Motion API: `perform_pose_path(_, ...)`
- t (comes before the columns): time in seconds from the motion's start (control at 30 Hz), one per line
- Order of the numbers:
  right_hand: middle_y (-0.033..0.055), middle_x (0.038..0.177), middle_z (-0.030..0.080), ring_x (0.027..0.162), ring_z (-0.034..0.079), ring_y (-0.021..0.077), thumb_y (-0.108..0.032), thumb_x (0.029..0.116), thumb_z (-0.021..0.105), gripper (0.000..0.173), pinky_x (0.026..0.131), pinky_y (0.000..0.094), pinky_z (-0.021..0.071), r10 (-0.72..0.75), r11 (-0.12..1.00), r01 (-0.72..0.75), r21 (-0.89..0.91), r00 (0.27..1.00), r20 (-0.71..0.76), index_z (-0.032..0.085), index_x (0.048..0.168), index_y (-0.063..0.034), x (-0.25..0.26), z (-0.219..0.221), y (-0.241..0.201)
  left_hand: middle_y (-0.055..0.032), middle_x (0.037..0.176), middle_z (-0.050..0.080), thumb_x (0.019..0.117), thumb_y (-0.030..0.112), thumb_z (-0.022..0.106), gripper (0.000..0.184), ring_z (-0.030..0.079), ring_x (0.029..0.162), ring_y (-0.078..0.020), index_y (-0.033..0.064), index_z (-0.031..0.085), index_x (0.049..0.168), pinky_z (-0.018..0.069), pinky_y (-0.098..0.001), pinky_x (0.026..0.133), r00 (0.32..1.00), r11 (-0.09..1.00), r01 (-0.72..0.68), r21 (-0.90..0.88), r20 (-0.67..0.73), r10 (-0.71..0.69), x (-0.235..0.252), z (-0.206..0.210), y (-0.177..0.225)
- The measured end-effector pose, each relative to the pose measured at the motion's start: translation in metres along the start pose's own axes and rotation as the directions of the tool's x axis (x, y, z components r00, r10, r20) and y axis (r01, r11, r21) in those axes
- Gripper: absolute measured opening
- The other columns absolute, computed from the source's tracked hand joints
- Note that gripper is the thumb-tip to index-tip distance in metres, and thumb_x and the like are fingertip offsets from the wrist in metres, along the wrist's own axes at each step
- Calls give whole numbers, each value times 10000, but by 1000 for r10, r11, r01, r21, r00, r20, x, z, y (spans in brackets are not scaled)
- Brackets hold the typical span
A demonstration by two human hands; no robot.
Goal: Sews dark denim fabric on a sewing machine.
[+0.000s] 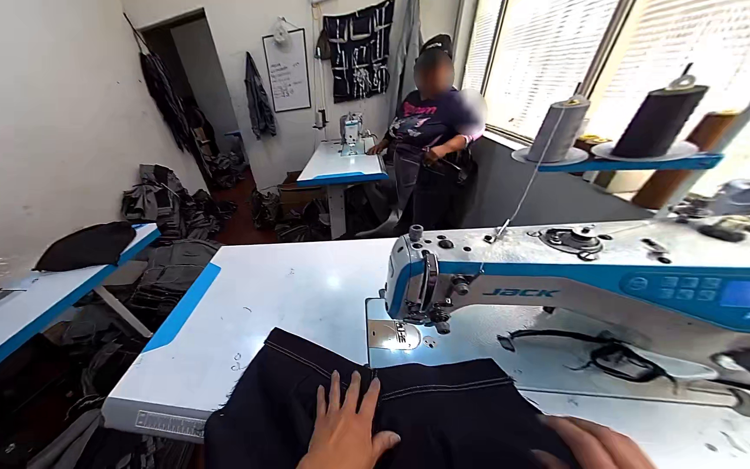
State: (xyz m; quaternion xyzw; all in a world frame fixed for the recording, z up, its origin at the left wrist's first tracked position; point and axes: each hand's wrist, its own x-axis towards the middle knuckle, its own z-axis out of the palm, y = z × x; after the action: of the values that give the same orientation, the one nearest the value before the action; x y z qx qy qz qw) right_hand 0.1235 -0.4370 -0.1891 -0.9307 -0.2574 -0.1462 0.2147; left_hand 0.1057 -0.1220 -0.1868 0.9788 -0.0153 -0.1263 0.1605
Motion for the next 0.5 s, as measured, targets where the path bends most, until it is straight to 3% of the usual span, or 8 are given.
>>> perform_pose_path(0.07, 262, 1373, 614, 1322, 557, 460, -274, 1033, 603, 373, 1093, 610, 444, -197, 973, 177, 150, 971, 132, 658, 1284, -5, 21, 25, 0, -192, 1702, 149, 952, 697, 470, 862, 81, 1543, -519, 223, 258, 1640, 64, -792, 1148, 991, 996, -30, 80, -127, 40, -3, 34, -1)
perform_pose_path(0.1, 234, 1461, 563, 1390, 495, 458, -395, 1038, 564, 460, 1129, 649, 385, -251, 959, 225, 173, 956, 150, 645, 1340, -56, 31, 47, 7, -198, 1695, 175, 922, 743, 463, 899, 113, 1533, -535, 226, 279, 1634, 81, -814, 1127, 980, 991, -47, 122, -186, 69, -2, 42, -6)
perform_pose_path(0.17, 159, 1560, 491, 1443, 437, 447, -665, 1018, 352, 669, 1116, 729, 321, -280, 959, 276, 60, 956, 87, 600, 1433, -202, 45, 91, 24, -193, 1677, 246, 875, 829, 408, 951, 186, 1514, -544, 239, 333, 1617, 122, -837, 1100, 955, 980, -89, 177, -265, 135, 3, 43, -25)
perform_pose_path(0.2, 121, 1589, 465, 1461, 420, 429, -717, 1007, 268, 710, 1119, 743, 298, -267, 964, 267, 11, 961, 73, 569, 1467, -268, 52, 103, 28, -175, 1675, 264, 869, 862, 344, 959, 199, 1516, -532, 255, 346, 1611, 124, -839, 1099, 948, 976, -106, 189, -278, 156, 10, 38, -37)
perform_pose_path(0.23, 104, 1604, 447, 1472, 407, 419, -740, 998, 225, 733, 1125, 745, 284, -254, 967, 255, -15, 964, 77, 540, 1495, -303, 62, 109, 27, -154, 1673, 280, 873, 877, 268, 959, 209, 1522, -510, 265, 355, 1608, 123, -836, 1106, 944, 974, -121, 193, -281, 173, 20, 30, -51)
perform_pose_path(0.3, 114, 1608, 439, 1479, 395, 420, -742, 998, 220, 746, 1140, 738, 272, -207, 977, 211, -35, 974, 97, 517, 1521, -300, 77, 117, 15, -81, 1707, 208, 933, 822, 180, 881, 99, 1571, -424, 293, 281, 1631, 24, -790, 1157, 974, 979, -137, 149, -158, 160, 44, 6, -76)
perform_pose_path(0.37, 125, 1602, 446, 1478, 396, 422, -737, 1000, 228, 750, 1148, 731, 268, -146, 986, 152, -68, 985, 89, 518, 1524, -286, 89, 124, 2, -20, 1718, 179, 980, 762, 174, 808, 41, 1593, -332, 298, 254, 1638, -36, -720, 1200, 983, 980, -156, 123, -80, 167, 72, -15, -95)
perform_pose_path(0.5, 115, 1600, 451, 1472, 407, 422, -749, 994, 207, 767, 1151, 721, 269, -80, 990, 88, -111, 994, 71, 520, 1524, -291, 95, 127, -1, -39, 1715, 191, 1051, 626, 210, 614, 60, 1592, -321, 395, 283, 1615, -18, -699, 1208, 961, 960, -247, 135, -96, 261, 90, -21, -104)
